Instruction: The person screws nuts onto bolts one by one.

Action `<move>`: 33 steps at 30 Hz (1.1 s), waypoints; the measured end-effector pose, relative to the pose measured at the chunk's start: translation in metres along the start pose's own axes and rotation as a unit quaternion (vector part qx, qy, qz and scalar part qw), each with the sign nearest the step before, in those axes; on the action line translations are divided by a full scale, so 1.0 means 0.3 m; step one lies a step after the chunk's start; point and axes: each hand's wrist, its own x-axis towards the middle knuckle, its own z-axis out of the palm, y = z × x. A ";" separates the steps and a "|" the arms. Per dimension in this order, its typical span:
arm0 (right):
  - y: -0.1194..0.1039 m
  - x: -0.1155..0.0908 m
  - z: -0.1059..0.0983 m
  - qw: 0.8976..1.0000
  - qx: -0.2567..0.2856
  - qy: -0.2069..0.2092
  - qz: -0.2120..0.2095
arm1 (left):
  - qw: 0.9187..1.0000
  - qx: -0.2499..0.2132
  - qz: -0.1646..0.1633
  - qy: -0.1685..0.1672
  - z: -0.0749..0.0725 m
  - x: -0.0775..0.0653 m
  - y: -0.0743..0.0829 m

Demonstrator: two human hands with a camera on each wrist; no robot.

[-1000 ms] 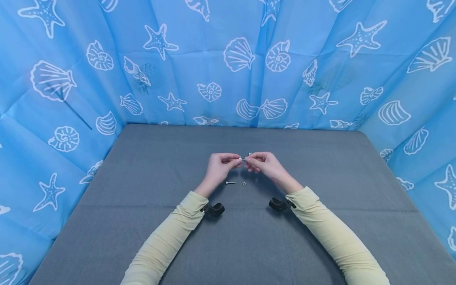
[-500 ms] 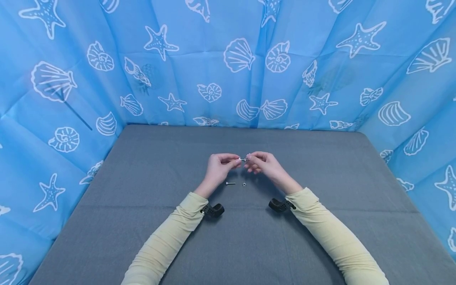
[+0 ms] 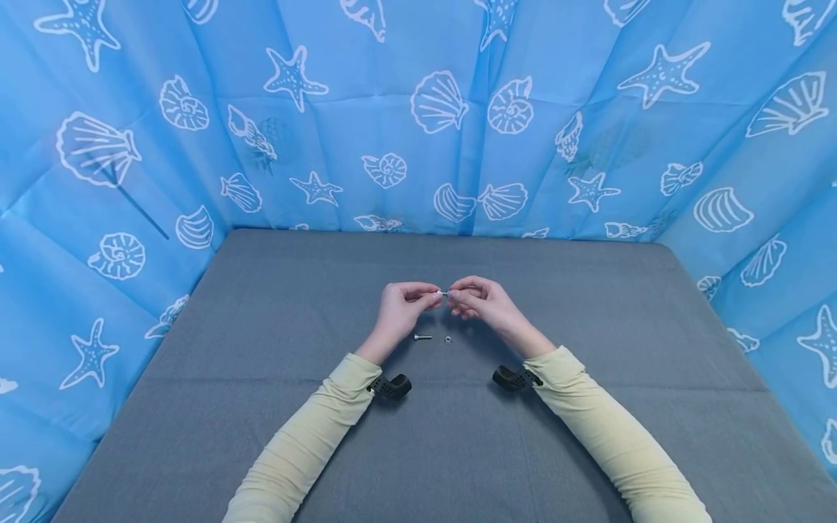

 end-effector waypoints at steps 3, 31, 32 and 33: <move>0.003 -0.001 -0.001 1.000 0.000 0.001 -0.022 | 1.000 0.004 -0.005 0.001 0.000 -0.003 0.000; 0.002 0.001 0.006 1.000 -0.017 0.000 0.000 | 1.000 0.012 -0.014 -0.003 0.005 -0.006 -0.011; 0.001 0.002 0.005 1.000 -0.018 0.000 0.006 | 1.000 0.013 -0.013 -0.003 0.006 -0.006 -0.012; -0.001 0.003 0.005 1.000 -0.019 0.001 0.013 | 1.000 0.012 -0.013 -0.002 0.006 -0.005 -0.012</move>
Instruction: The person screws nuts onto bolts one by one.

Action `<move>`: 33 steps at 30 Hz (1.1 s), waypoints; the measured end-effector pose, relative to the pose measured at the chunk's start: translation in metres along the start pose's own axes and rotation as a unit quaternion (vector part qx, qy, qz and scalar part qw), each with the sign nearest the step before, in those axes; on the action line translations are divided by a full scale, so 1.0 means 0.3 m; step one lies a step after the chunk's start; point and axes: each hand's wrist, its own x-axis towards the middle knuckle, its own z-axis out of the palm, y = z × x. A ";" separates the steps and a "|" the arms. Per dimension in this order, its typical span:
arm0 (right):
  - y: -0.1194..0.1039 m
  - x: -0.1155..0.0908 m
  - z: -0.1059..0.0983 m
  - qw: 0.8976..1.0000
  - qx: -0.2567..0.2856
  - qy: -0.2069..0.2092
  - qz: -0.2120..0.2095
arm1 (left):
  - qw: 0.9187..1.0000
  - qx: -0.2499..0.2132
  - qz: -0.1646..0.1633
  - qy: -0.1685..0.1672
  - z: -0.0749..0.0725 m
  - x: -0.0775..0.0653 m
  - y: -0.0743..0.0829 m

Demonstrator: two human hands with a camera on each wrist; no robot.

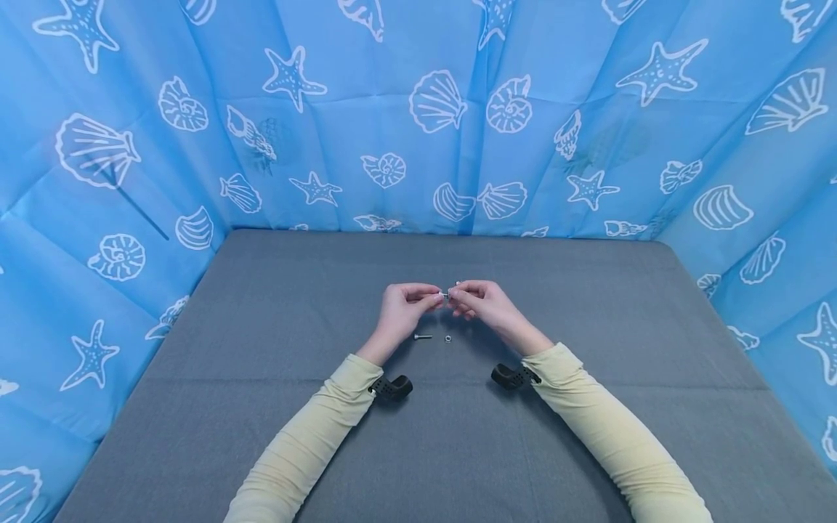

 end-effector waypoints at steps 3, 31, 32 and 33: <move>0.000 0.001 -0.004 1.000 -0.001 -0.003 0.004 | 1.000 0.001 -0.004 0.001 -0.001 -0.001 0.002; 0.007 -0.005 -0.002 1.000 0.007 -0.003 -0.017 | 1.000 0.003 -0.003 0.003 -0.001 -0.004 0.009; 0.007 -0.005 -0.002 1.000 0.003 -0.002 -0.020 | 1.000 0.002 -0.004 0.003 -0.001 -0.003 0.009; 0.006 -0.004 -0.002 1.000 0.001 -0.002 -0.021 | 1.000 0.002 -0.004 0.002 -0.001 -0.002 0.009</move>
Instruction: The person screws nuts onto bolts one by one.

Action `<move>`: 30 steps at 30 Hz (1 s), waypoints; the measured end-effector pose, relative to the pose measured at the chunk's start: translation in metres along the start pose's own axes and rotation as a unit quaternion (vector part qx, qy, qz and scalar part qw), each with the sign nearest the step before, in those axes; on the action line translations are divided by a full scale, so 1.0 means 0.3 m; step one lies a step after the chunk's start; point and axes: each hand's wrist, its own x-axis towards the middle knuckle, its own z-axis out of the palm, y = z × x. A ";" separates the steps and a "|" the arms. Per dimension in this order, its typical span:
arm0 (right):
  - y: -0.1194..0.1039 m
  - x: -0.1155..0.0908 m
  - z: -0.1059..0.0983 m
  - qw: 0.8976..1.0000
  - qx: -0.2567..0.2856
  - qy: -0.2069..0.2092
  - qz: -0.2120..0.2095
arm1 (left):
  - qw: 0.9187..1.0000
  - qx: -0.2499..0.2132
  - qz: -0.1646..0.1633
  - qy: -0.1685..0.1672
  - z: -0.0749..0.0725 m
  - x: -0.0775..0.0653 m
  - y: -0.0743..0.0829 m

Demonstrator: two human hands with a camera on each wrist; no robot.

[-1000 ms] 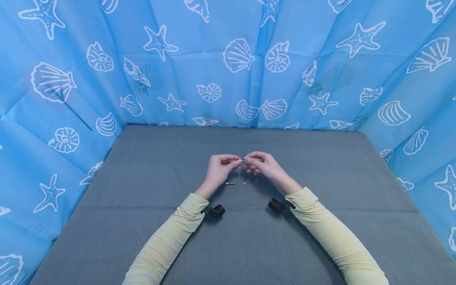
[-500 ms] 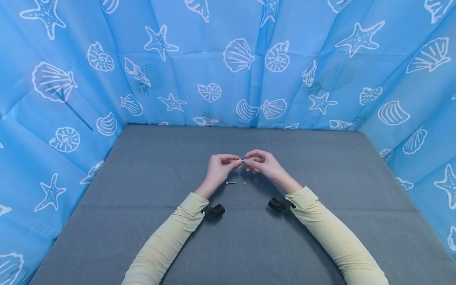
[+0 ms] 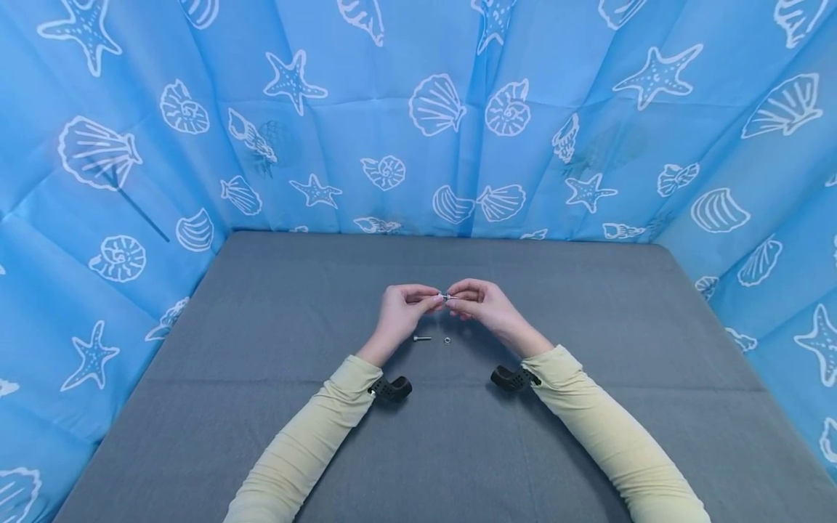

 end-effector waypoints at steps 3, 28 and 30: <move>-0.001 0.001 0.003 1.000 -0.002 -0.002 0.011 | 1.000 0.000 0.000 -0.001 0.001 0.000 -0.001; -0.003 0.010 0.007 1.000 -0.007 0.013 0.009 | 1.000 -0.015 -0.005 -0.004 -0.001 -0.002 0.006; -0.004 0.012 0.005 1.000 0.002 0.015 0.018 | 1.000 -0.014 -0.001 -0.006 -0.001 -0.006 0.022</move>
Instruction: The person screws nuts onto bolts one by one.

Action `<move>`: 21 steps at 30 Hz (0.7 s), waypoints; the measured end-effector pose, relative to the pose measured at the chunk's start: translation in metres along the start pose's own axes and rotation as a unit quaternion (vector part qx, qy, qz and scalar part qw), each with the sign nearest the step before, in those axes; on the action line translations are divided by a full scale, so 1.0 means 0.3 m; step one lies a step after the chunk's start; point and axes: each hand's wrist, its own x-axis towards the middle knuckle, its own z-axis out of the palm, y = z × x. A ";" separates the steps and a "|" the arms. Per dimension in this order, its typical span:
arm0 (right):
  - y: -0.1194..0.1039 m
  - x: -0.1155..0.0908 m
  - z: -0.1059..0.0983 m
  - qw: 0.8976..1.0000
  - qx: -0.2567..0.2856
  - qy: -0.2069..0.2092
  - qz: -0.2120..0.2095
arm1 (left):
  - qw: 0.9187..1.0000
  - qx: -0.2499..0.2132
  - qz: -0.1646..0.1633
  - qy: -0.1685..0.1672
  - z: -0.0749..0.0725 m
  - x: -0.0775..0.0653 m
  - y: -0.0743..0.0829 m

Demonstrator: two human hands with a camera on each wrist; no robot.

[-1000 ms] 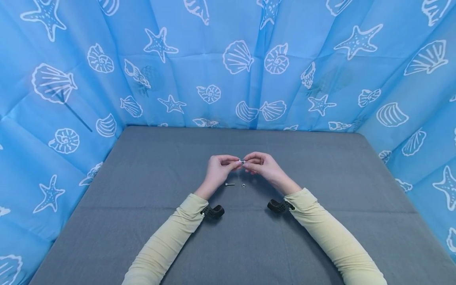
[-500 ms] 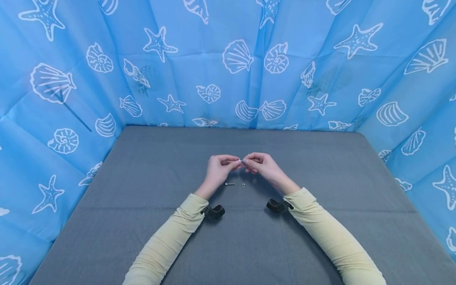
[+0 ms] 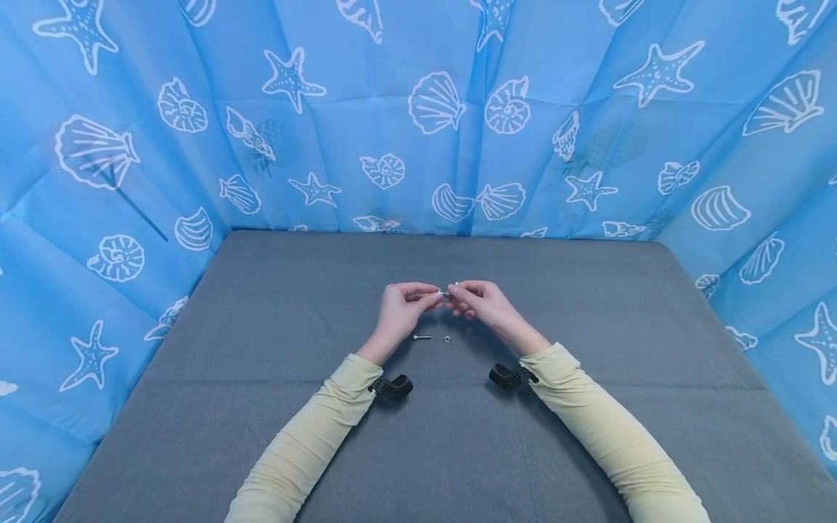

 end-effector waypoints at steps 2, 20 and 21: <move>-0.003 -0.003 -0.002 1.000 0.008 -0.002 0.000 | 1.000 0.000 0.000 0.000 0.000 0.001 0.001; -0.003 -0.006 -0.004 1.000 0.003 -0.010 0.001 | 1.000 0.009 -0.002 0.015 0.009 0.013 -0.024; -0.004 -0.007 -0.003 1.000 -0.002 -0.011 0.002 | 1.000 0.012 -0.002 0.014 0.009 0.012 -0.025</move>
